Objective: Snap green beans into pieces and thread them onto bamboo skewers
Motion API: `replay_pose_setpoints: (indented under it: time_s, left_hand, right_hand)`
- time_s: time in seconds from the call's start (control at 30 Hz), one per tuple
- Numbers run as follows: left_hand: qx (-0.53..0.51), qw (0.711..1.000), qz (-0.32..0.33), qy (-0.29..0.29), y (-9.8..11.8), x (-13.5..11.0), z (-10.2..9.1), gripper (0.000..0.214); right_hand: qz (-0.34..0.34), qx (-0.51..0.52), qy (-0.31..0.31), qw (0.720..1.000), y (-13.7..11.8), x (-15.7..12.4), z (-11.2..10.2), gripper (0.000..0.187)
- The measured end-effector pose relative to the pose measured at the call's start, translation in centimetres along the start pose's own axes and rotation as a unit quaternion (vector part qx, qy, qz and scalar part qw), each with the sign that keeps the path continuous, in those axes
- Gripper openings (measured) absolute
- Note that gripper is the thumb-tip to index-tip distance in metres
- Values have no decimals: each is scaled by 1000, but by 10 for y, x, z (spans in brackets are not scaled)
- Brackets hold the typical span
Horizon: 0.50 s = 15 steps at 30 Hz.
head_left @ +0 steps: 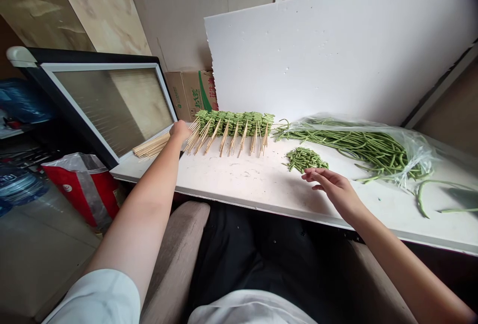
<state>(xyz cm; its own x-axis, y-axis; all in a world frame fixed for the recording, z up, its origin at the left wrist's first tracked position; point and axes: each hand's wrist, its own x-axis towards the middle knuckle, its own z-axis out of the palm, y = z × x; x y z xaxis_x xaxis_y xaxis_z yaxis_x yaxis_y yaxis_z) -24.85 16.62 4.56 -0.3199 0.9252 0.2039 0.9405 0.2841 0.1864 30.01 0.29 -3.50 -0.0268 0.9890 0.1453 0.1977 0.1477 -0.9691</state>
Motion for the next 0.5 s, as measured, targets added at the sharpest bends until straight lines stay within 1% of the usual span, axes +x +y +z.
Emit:
replay_pose_setpoints:
  time_s: [0.07,0.13,0.27,0.37,0.5]
  left_hand:
    - [-6,999,-43,10,1,1,1,34]
    - [-17,997,-66,19,2,1,1,33]
    - [-45,994,-84,43,3,4,1,35]
    - [-68,990,-99,67,3,7,1,32]
    - [-103,983,-116,93,2,12,5,32]
  right_hand:
    - [4,1,-2,1000,0,0,0,48]
    - [6,1,-4,1000,0,0,-1,48]
    - [7,1,-5,1000,1,0,-1,47]
    - [7,1,-9,1000,2,1,0,48]
    - [13,6,-6,1000,3,1,1,50]
